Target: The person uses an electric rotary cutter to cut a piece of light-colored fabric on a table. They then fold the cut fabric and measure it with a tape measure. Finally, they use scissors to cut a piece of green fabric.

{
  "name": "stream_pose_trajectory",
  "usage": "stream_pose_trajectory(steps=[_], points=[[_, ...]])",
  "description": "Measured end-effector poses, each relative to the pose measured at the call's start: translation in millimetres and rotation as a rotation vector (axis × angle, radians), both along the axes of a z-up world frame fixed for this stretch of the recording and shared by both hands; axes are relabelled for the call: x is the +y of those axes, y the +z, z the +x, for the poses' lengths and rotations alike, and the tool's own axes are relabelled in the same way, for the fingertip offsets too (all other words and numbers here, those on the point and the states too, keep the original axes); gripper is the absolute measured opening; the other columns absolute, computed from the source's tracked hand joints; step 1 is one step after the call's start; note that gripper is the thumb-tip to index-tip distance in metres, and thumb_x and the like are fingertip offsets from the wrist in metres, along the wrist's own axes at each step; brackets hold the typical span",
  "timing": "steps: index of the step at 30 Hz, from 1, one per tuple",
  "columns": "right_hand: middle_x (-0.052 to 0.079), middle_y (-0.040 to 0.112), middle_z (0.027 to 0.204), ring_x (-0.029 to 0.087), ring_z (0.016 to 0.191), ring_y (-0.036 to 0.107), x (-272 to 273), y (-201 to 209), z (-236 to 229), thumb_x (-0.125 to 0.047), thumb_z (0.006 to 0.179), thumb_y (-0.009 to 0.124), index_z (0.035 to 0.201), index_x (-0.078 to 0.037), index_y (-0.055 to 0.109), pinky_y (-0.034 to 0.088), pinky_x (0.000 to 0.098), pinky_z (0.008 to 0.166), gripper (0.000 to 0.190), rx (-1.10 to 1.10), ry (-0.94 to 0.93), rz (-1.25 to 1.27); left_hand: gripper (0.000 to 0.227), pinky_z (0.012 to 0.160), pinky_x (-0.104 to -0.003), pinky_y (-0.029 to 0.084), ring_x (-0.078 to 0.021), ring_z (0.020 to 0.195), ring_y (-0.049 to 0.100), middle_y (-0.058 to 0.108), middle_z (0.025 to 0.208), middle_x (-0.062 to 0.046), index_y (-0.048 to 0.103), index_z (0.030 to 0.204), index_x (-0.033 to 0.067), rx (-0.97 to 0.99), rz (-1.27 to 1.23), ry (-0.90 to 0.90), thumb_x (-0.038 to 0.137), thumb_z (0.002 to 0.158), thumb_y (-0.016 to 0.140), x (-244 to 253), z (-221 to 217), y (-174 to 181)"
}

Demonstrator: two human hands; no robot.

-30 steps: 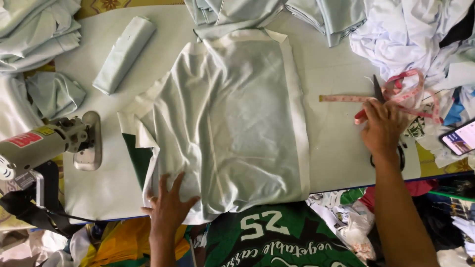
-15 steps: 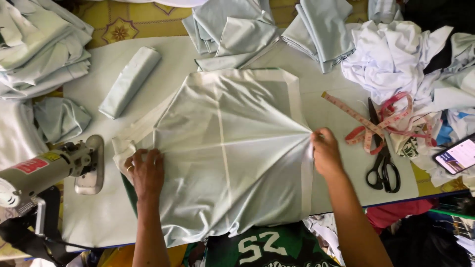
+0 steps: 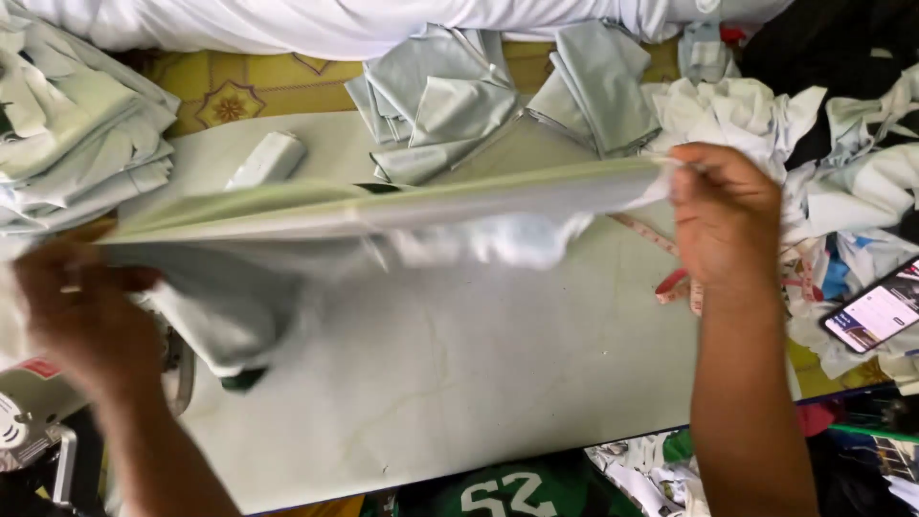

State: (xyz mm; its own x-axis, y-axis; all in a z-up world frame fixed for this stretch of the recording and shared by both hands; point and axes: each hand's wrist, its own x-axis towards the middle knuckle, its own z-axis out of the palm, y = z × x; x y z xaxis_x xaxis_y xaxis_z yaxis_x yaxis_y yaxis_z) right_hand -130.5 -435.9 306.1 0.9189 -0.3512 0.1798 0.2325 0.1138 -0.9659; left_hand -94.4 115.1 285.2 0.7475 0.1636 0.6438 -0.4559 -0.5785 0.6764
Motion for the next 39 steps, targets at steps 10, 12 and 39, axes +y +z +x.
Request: stream_pose_trajectory(steps=[10, 12, 39], points=[[0.012, 0.058, 0.077, 0.020, 0.053, 0.054, 5, -15, -88, 0.011, 0.103, 0.058, 0.114, -0.002, 0.067, 0.068, 0.0409, 0.059, 0.019, 0.166, 0.047, -0.277, 0.022, 0.108, -0.036, 0.056, -0.0227, 0.106, 0.066, 0.070, 0.107, -0.013, 0.075, 0.120, -0.0035, 0.126, -0.230, 0.267, 0.000, 0.107, 0.057, 18, -116, -56], [-0.005, 0.052, 0.063, 0.005, 0.045, 0.029, 11, -37, -103, -0.018, 0.102, 0.065, 0.117, -0.014, 0.073, 0.023, 0.0231, 0.041, 0.018, 0.520, -0.017, -0.481, 0.017, 0.072, -0.022, 0.049, -0.0120, 0.090, 0.061, 0.069, 0.104, -0.005, 0.065, 0.109, 0.0102, 0.347, -0.322, 0.394, 0.004, 0.106, 0.081, 13, -136, -109], [0.013, 0.075, 0.093, 0.033, 0.090, 0.073, -5, -240, -10, -0.017, 0.093, 0.079, 0.106, -0.006, 0.077, 0.058, 0.0418, 0.083, 0.017, 0.328, -0.190, -0.977, 0.024, 0.085, -0.042, 0.055, -0.0293, 0.118, 0.062, 0.067, 0.118, -0.004, 0.078, 0.109, 0.0140, 0.236, 0.596, 0.207, 0.022, 0.089, 0.088, -51, -44, -202]])
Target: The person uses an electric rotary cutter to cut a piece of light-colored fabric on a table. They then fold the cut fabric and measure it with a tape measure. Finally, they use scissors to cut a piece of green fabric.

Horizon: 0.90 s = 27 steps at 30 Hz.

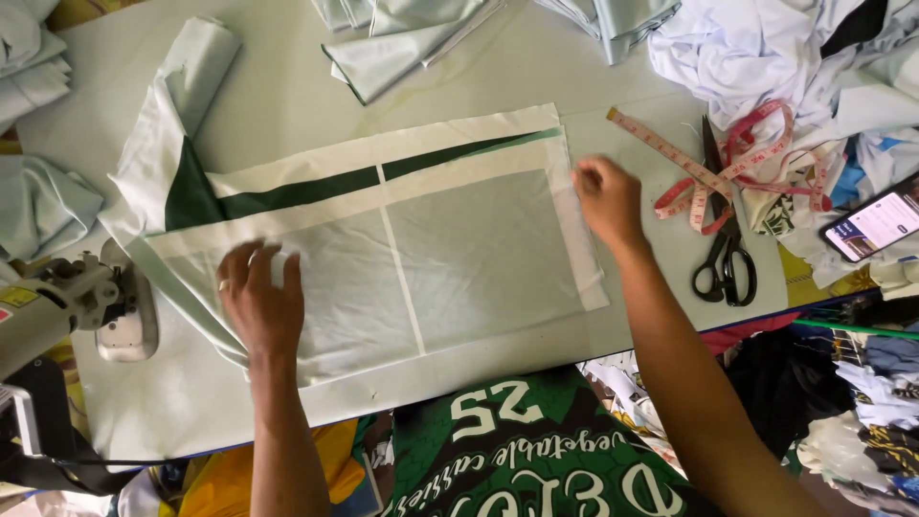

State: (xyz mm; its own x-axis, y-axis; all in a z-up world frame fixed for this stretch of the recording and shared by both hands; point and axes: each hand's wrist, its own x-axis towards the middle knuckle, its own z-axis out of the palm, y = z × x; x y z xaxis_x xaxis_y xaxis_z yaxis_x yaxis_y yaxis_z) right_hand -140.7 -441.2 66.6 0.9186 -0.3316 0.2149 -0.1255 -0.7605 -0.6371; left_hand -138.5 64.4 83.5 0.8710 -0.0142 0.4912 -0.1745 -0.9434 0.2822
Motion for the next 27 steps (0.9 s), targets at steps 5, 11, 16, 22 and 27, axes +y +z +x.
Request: stream_pose_trajectory(steps=[5, 11, 16, 22, 27], points=[[0.012, 0.072, 0.086, 0.034, 0.086, 0.072, -18, -44, 73, -0.019, 0.090, 0.082, 0.103, -0.006, 0.075, 0.058, 0.0444, 0.081, 0.020, -0.036, -0.002, -0.112, 0.022, 0.096, -0.045, 0.052, -0.0288, 0.122, 0.063, 0.071, 0.119, -0.006, 0.078, 0.115, 0.0109, 0.102, 0.054, -0.004, 0.022, 0.096, 0.082, -6, 59, -17], [0.011, 0.067, 0.083, 0.034, 0.084, 0.070, -26, -52, 75, -0.014, 0.095, 0.077, 0.096, -0.009, 0.070, 0.056, 0.0442, 0.080, 0.009, 0.007, 0.039, -0.201, 0.014, 0.095, -0.045, 0.050, -0.0266, 0.123, 0.062, 0.068, 0.121, -0.002, 0.076, 0.110, 0.0177, 0.245, 0.037, 0.005, 0.025, 0.099, 0.078, 7, 71, -40], [0.020, 0.064, 0.088, 0.044, 0.092, 0.067, -21, -26, 73, -0.012, 0.106, 0.065, 0.101, -0.004, 0.062, 0.053, 0.0505, 0.083, 0.009, 0.035, 0.026, -0.100, 0.007, 0.091, -0.043, 0.052, -0.0256, 0.119, 0.063, 0.070, 0.118, 0.001, 0.076, 0.103, 0.0199, 0.170, 0.014, 0.033, 0.023, 0.097, 0.080, -3, 71, -27], [0.012, 0.066, 0.090, 0.037, 0.091, 0.069, -18, 3, 70, -0.014, 0.109, 0.064, 0.104, -0.009, 0.061, 0.054, 0.0456, 0.083, 0.008, 0.129, 0.004, -0.045, 0.020, 0.099, -0.045, 0.048, -0.0275, 0.128, 0.058, 0.065, 0.129, -0.002, 0.076, 0.113, 0.0223, 0.235, 0.002, -0.104, 0.034, 0.098, 0.082, -8, 71, -16], [0.005, 0.064, 0.094, 0.015, 0.087, 0.063, -23, 37, 56, -0.005, 0.106, 0.065, 0.114, -0.010, 0.071, 0.056, 0.0292, 0.071, 0.012, 0.289, 0.115, 0.279, 0.014, 0.108, -0.049, 0.043, -0.0323, 0.134, 0.054, 0.069, 0.131, -0.003, 0.078, 0.104, 0.0201, 0.248, 0.010, -0.051, 0.029, 0.094, 0.083, -11, 67, -27]])
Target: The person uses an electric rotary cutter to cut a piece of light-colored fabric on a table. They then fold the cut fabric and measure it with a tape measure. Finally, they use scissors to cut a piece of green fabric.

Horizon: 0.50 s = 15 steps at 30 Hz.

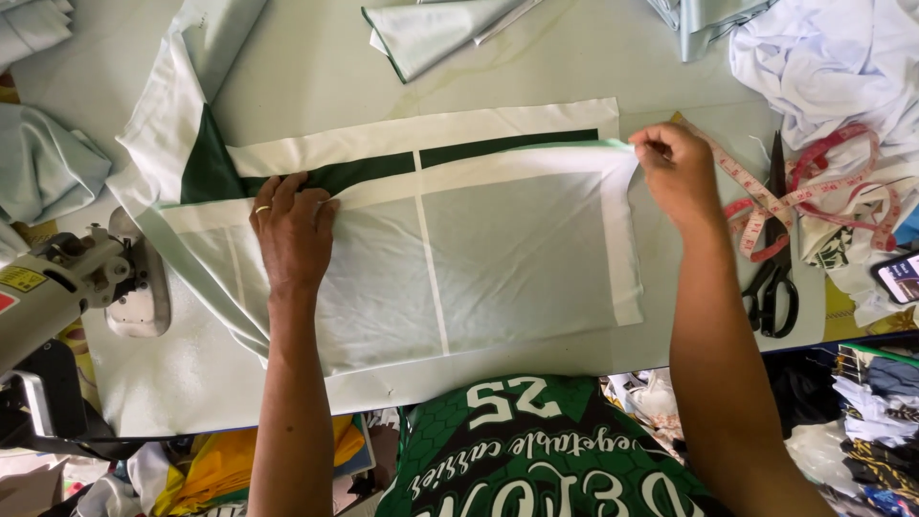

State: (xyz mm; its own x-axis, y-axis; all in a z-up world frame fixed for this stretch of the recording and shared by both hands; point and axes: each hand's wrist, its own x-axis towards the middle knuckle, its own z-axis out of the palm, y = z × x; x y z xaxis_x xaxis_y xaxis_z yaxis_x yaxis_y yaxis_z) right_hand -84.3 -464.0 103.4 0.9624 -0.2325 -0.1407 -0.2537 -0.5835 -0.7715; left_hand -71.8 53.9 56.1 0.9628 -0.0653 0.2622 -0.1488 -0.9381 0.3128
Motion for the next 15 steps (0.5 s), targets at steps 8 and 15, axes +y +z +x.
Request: stream_pose_trajectory(steps=[8, 15], points=[[0.006, 0.066, 0.091, 0.017, 0.082, 0.054, 13, 102, -19, -0.007, 0.103, 0.061, 0.111, -0.011, 0.076, 0.040, 0.0318, 0.070, 0.018, 0.586, 0.133, -0.036, 0.007, 0.106, -0.063, 0.038, -0.0397, 0.125, 0.056, 0.069, 0.120, -0.009, 0.070, 0.098, 0.0093, 0.022, -0.199, -0.133, 0.006, 0.096, 0.076, -3, 2, 41], [0.000, 0.063, 0.093, 0.012, 0.083, 0.054, 8, 105, 14, -0.010, 0.109, 0.057, 0.115, -0.013, 0.071, 0.043, 0.0303, 0.070, 0.015, 0.293, -0.027, -0.089, 0.000, 0.098, -0.048, 0.041, -0.0380, 0.094, 0.066, 0.074, 0.092, -0.008, 0.071, 0.101, 0.0086, 0.028, -0.071, -0.172, 0.009, 0.102, 0.071, -8, 28, 51]])
